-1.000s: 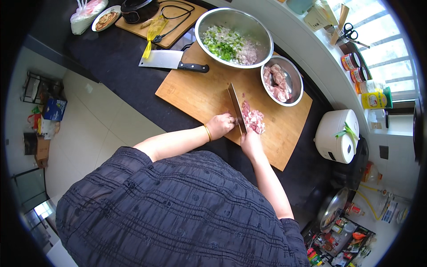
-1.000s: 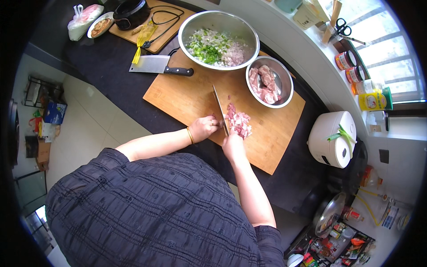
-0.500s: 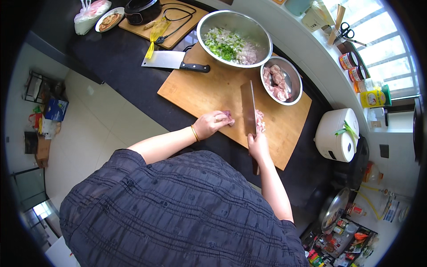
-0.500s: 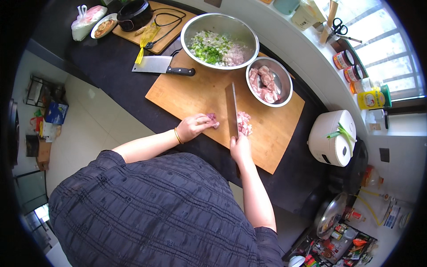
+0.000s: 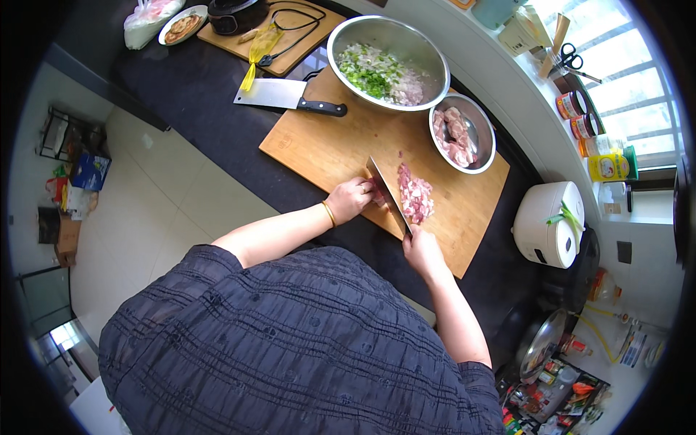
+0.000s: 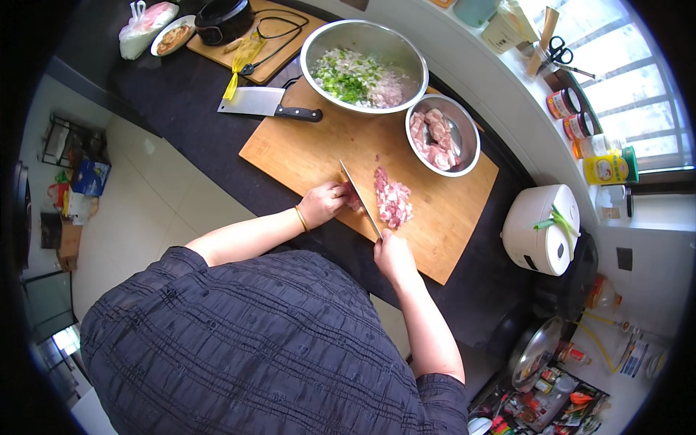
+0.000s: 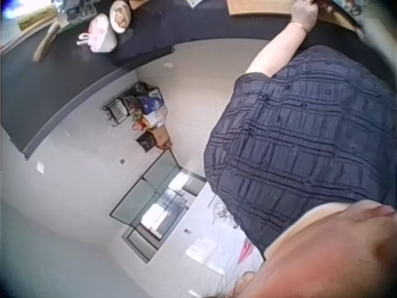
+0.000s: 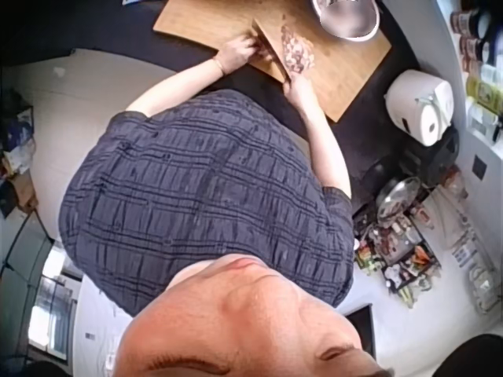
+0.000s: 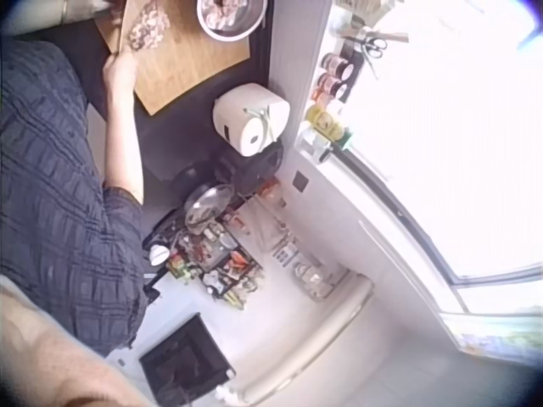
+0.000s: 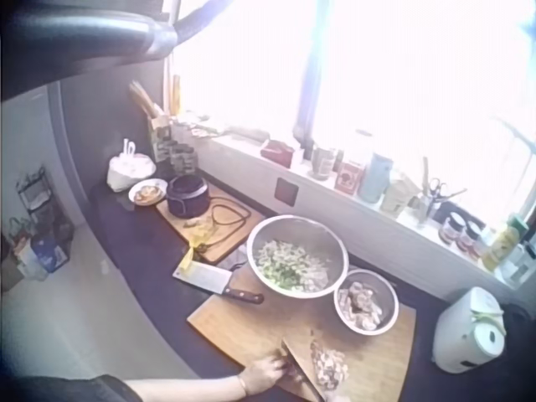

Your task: The person chops a piece of raw meat into small pieces on a wooden cutting board using a large cleaver. The person uses a second knife to help gather and stabilize the meat during the process. The chopped meat remains on the board as the video ends.

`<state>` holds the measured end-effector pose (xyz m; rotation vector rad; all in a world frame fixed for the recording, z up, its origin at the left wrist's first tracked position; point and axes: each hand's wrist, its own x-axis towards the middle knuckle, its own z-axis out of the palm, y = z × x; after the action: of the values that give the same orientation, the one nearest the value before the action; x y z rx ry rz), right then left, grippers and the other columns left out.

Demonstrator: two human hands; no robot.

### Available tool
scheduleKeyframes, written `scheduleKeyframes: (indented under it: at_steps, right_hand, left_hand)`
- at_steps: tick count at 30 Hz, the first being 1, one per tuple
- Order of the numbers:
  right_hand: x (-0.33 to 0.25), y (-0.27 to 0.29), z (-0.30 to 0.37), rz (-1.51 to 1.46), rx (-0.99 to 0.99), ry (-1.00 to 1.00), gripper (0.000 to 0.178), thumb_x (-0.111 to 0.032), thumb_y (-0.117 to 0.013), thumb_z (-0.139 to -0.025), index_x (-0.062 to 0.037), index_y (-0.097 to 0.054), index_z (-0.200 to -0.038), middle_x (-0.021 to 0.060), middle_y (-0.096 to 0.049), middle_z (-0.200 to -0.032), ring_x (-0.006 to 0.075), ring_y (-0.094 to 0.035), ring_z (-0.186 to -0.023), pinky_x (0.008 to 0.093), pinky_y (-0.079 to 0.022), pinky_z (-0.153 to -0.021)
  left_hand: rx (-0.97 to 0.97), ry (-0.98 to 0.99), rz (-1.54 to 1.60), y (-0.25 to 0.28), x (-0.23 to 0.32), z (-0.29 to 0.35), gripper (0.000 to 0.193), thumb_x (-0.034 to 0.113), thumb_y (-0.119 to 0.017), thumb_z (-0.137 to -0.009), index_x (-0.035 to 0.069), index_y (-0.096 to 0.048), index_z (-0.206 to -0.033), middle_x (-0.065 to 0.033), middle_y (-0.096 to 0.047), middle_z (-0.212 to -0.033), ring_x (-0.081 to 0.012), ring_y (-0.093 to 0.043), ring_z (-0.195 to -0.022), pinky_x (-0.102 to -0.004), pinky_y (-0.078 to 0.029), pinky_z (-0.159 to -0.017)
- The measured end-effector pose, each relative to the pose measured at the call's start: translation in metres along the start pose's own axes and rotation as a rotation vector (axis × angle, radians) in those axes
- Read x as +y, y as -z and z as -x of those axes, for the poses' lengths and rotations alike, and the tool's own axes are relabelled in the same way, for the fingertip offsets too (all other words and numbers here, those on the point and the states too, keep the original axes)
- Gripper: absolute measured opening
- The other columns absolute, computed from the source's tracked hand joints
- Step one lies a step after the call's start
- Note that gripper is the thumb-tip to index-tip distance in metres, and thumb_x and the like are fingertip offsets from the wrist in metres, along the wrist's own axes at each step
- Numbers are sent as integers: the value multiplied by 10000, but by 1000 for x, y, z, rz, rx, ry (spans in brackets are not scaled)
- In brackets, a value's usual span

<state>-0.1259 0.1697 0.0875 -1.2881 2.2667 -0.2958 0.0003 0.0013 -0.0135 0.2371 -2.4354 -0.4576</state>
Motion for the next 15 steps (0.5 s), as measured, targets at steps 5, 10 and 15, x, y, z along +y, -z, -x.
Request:
scheduleKeyframes:
  at_steps: [5, 10, 15]
  right_hand:
    - [1, 8, -12, 61, -49, 33, 140, -112, -496, -769, 21, -525, -799, 275, -567, -679, 417, -576, -689, 477, -464, -661]
    - [2, 9, -27, 66, -62, 53, 149, -103, -492, -757, 29, -536, -812, 275, -571, -689, 413, -582, -695, 474, -467, -664]
    - [-3, 6, -43, 77, -88, 71, 153, -104, -489, -755, 30, -546, -802, 271, -573, -687, 405, -586, -707, 472, -468, -674]
  left_hand:
    - [41, -2, 48, 1, 1, -6, 170, 143, -633, -643, 127, -632, -813, 9, -569, -831, -165, -553, -782, -271, -484, -665]
    - [87, 3, 67, -3, 1, -7, 163, 139, -630, -660, 133, -636, -823, 22, -568, -813, -155, -561, -786, -263, -491, -662]
    - [85, 25, 92, -6, 4, -6, 143, 129, -632, -656, 133, -641, -798, 19, -572, -777, -154, -569, -787, -261, -496, -660]
